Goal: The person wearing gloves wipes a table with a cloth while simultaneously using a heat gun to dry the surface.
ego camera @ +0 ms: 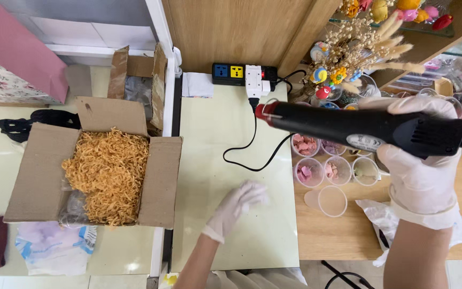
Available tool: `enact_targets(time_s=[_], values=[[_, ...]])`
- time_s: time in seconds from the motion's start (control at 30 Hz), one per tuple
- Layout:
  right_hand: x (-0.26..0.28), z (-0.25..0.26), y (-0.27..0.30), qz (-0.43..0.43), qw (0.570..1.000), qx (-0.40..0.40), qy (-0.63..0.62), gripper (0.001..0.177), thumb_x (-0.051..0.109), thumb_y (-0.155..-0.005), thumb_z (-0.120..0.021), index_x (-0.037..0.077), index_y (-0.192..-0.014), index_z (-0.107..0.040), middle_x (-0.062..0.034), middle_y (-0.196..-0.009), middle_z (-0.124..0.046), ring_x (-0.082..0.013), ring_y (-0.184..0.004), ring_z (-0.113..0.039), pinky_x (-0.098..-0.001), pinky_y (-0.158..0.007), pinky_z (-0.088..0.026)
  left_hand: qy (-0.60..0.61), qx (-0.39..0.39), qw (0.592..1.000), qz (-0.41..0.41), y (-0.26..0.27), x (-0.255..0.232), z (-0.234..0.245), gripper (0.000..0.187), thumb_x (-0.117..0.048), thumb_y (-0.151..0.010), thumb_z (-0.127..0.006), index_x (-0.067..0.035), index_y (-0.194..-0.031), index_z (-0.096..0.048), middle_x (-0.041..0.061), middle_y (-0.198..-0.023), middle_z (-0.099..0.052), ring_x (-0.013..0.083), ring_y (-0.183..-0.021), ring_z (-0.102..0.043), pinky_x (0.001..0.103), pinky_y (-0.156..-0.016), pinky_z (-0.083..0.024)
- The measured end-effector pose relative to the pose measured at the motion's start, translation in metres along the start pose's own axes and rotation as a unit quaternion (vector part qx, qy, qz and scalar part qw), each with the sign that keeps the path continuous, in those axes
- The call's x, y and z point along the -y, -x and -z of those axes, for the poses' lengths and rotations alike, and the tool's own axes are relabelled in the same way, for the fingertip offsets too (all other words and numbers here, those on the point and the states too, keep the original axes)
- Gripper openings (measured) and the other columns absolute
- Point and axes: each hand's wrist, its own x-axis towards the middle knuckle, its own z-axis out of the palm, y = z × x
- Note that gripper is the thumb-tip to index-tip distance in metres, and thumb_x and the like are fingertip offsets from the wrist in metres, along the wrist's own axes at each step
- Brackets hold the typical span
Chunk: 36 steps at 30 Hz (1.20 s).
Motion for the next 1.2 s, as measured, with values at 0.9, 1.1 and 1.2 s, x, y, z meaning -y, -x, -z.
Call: enact_targets(time_s=[0.9, 1.1, 1.2], values=[[-0.257, -0.067, -0.036, -0.301, 0.949, 0.011, 0.094, 0.027, 0.014, -0.087, -0.078, 0.003, -0.108, -0.065, -0.0041, -0.089, -0.073, -0.0133, -0.071, -0.072, -0.0286, -0.057, -0.06, -0.234, -0.107, 0.935, -0.246, -0.097, -0.219, 0.062, 0.024, -0.028, -0.098, -0.059, -0.009, -0.094, -0.074, -0.003, -0.074, -0.058, 0.0085, -0.061, -0.046, 0.024, -0.053, -0.036], [-0.281, -0.081, -0.053, -0.295, 0.948, 0.037, 0.118, 0.026, 0.019, -0.088, -0.078, 0.002, -0.104, -0.067, -0.0061, -0.088, -0.074, -0.0156, -0.065, -0.071, -0.0294, -0.051, -0.059, -0.206, -0.166, 0.914, -0.307, -0.039, -0.214, 0.032, 0.034, -0.027, -0.094, -0.062, -0.004, -0.117, -0.073, -0.003, -0.092, -0.073, 0.0048, -0.08, -0.064, 0.022, -0.07, -0.053], [-0.286, -0.09, -0.06, -0.305, 0.944, 0.066, 0.106, 0.027, 0.019, -0.087, -0.078, 0.002, -0.104, -0.066, -0.0071, -0.086, -0.073, -0.0162, -0.065, -0.071, -0.0294, -0.05, -0.059, -0.242, -0.231, 0.89, -0.309, 0.036, -0.176, 0.006, 0.04, -0.024, -0.092, -0.06, -0.006, -0.127, -0.068, 0.0, -0.095, -0.074, 0.0082, -0.083, -0.067, 0.026, -0.073, -0.055]])
